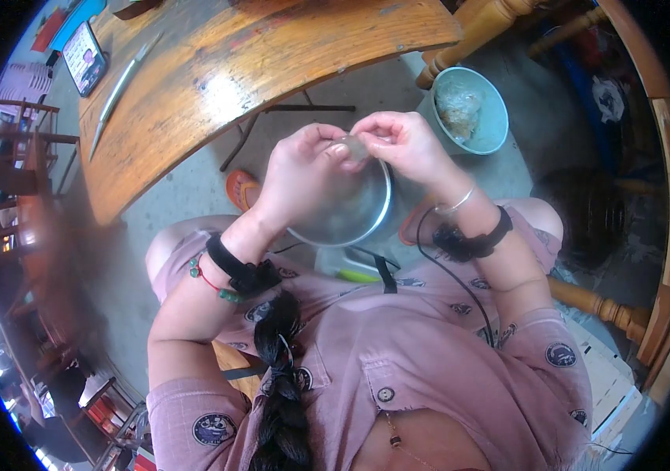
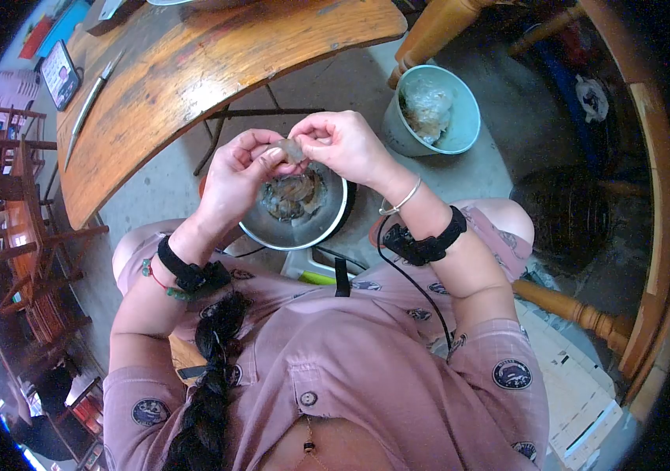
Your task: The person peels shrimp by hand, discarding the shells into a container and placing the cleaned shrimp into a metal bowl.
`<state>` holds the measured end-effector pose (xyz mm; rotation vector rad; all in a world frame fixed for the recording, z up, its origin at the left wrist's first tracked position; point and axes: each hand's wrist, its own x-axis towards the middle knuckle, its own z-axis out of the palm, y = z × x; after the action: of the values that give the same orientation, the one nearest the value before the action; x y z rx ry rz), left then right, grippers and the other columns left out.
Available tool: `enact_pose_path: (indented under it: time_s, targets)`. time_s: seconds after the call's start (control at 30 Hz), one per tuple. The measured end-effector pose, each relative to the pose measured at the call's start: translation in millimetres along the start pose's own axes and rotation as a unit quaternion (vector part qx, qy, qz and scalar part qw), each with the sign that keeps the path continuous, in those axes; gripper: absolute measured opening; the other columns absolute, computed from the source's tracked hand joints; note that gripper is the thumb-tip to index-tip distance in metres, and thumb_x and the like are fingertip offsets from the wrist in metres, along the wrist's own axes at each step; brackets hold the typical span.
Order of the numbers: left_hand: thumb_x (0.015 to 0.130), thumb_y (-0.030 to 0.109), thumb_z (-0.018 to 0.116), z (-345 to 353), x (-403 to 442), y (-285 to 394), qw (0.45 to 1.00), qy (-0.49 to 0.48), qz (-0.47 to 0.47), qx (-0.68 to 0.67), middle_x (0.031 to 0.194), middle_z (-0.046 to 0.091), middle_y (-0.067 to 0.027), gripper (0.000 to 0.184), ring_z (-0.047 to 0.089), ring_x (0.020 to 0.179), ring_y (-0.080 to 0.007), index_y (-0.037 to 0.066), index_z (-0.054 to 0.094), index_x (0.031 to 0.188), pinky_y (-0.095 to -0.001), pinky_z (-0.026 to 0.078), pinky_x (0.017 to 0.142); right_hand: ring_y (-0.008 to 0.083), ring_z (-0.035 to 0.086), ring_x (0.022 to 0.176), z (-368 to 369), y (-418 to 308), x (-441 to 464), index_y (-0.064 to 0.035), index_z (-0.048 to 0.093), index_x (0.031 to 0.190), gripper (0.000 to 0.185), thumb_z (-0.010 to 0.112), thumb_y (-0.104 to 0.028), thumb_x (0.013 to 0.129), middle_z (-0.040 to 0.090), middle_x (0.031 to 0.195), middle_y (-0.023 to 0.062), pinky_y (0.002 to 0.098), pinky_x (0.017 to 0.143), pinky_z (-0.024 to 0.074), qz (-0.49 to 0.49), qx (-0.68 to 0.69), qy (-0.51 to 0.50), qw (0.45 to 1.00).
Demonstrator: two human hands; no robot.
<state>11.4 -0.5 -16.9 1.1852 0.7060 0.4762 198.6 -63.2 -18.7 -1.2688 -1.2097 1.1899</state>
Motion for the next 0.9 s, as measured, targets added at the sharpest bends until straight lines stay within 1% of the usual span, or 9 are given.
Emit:
enact_pose_path:
  time_s: [0.17,0.2,0.27,0.37,0.43,0.53,0.67,0.83,0.9]
  targets:
    - [0.091,0.003,0.06,2,1,3,0.982,0.043,0.07,0.169,0.095,0.067,-0.0072,0.017,0.064,0.081,-0.0133,-0.002,0.059,0.107,-0.0257,0.053,0.076,0.0099,0.065,0.065,2,-19,-4,0.0044,0.065,0.094,0.012,0.06,-0.005,0.088,0.068,0.08,0.0073,0.0236,0.059,0.0525,0.035,-0.018,-0.004,0.999]
    - [0.091,0.003,0.06,3,-1,6,0.982,0.043,0.07,0.17,0.095,0.067,-0.0072,0.017,0.064,0.081,-0.0133,-0.002,0.059,0.107,-0.0257,0.053,0.076,0.0104,0.065,0.064,4,-20,-5,0.0037,0.065,0.093,0.011,0.06,-0.005,0.088,0.067,0.078,0.0083,0.0239,0.058,0.0518,0.004,-0.093,0.013,0.996]
    - [0.085,0.004,0.066,6,-4,12,0.905,0.081,0.213,0.36,0.09,0.067,-0.0073,0.017,0.065,0.079,-0.0138,0.0,0.062,0.101,-0.0273,0.052,0.074,0.011,0.065,0.062,5,-20,-4,0.0031,0.065,0.093,0.011,0.061,-0.006,0.087,0.067,0.076,0.0093,0.0243,0.056,0.0511,-0.027,-0.168,0.031,0.985]
    - [0.081,0.003,0.069,8,-5,12,0.88,0.101,0.228,0.405,0.086,0.066,-0.008,0.017,0.064,0.078,-0.0145,0.0,0.063,0.097,-0.0282,0.052,0.072,0.0118,0.065,0.06,8,-20,-5,0.0022,0.064,0.092,0.01,0.062,-0.007,0.087,0.065,0.075,0.0112,0.0249,0.054,0.0501,-0.112,-0.251,0.04,0.961]
    - [0.082,0.002,0.068,7,-6,11,0.883,0.104,0.219,0.403,0.085,0.066,-0.0076,0.016,0.064,0.077,-0.0136,0.0,0.063,0.097,-0.0278,0.052,0.071,0.0116,0.066,0.064,10,-27,-7,0.0027,0.064,0.094,0.011,0.06,-0.005,0.087,0.066,0.075,0.0095,0.0245,0.056,0.0511,-0.037,-0.187,0.023,0.981]
    - [0.083,0.0,0.066,3,-4,9,0.903,0.109,0.183,0.374,0.084,0.065,-0.0063,0.015,0.063,0.078,-0.0112,-0.001,0.061,0.097,-0.0262,0.052,0.071,0.0124,0.067,0.066,13,-24,-6,0.0033,0.063,0.098,0.013,0.058,-0.002,0.088,0.066,0.078,0.0089,0.0244,0.058,0.0524,-0.021,-0.084,0.009,0.996]
    - [0.085,-0.003,0.062,-3,1,3,0.946,0.107,0.135,0.274,0.086,0.062,-0.0032,0.015,0.059,0.08,-0.0077,-0.002,0.058,0.1,-0.0234,0.05,0.073,0.0122,0.067,0.068,15,-24,-7,0.0041,0.062,0.101,0.015,0.056,0.0,0.089,0.066,0.082,0.0082,0.0246,0.06,0.0533,-0.06,-0.084,-0.007,0.995]
    - [0.087,-0.004,0.059,-1,0,4,0.938,0.089,0.15,0.301,0.088,0.059,-0.0022,0.015,0.057,0.081,-0.0078,-0.002,0.055,0.101,-0.0225,0.049,0.074,0.0092,0.064,0.068,15,-28,-9,0.0033,0.062,0.104,0.017,0.052,0.001,0.091,0.065,0.084,0.0075,0.0243,0.061,0.0526,-0.079,-0.155,-0.003,0.985]
    - [0.087,-0.004,0.059,-1,-1,5,0.937,0.087,0.151,0.302,0.088,0.059,-0.0024,0.015,0.057,0.082,-0.0078,-0.002,0.055,0.101,-0.0224,0.048,0.074,0.0084,0.063,0.068,15,-22,-7,0.0032,0.061,0.105,0.017,0.051,0.001,0.092,0.065,0.084,0.0069,0.024,0.062,0.0523,-0.04,-0.087,-0.007,0.995]
